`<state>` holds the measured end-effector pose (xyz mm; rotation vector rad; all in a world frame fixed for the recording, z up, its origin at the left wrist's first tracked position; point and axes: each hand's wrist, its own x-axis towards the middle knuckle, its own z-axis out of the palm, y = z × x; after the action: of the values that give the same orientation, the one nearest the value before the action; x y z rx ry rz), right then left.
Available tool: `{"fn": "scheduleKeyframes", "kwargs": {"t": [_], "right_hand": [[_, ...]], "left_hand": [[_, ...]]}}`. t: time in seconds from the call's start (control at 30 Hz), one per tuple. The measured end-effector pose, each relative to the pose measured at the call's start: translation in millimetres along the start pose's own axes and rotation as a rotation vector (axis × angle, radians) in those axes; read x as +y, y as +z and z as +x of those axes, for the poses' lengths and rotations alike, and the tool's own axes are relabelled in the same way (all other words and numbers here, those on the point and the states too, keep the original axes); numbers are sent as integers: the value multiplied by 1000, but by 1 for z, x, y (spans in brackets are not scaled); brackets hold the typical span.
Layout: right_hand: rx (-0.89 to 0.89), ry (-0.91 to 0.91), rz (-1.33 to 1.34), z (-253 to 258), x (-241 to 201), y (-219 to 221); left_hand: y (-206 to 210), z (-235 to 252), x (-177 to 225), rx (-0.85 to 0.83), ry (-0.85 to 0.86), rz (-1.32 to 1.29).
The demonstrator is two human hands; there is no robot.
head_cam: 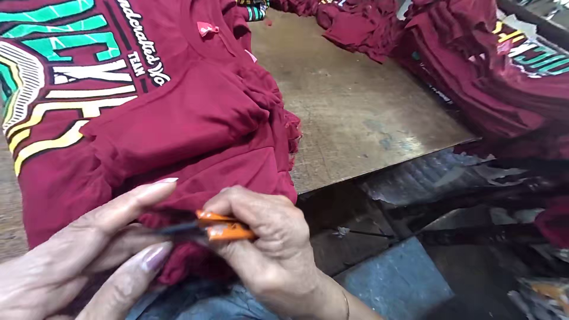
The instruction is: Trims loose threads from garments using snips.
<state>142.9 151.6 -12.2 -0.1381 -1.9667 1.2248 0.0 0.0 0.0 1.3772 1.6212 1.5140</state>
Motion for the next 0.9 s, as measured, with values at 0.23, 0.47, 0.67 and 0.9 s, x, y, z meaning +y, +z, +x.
{"fn": "scheduleKeyframes", "kwargs": {"t": [0.23,0.47,0.67,0.9], "right_hand": [[-116,12,179,-13,0,-23],[-336,-119,-172,-47,-12,-22],[-16,-111,-485,-46,-2,-36],[-52,-204,-512,-58,7,-31]], "left_hand": [[-4,-2,-4,46,-46,-108],[-5,-2,-1,41,-88,-204],[-4,-5,0,35,-95,-232],[0,-6,-3,34,-99,-257]]}}
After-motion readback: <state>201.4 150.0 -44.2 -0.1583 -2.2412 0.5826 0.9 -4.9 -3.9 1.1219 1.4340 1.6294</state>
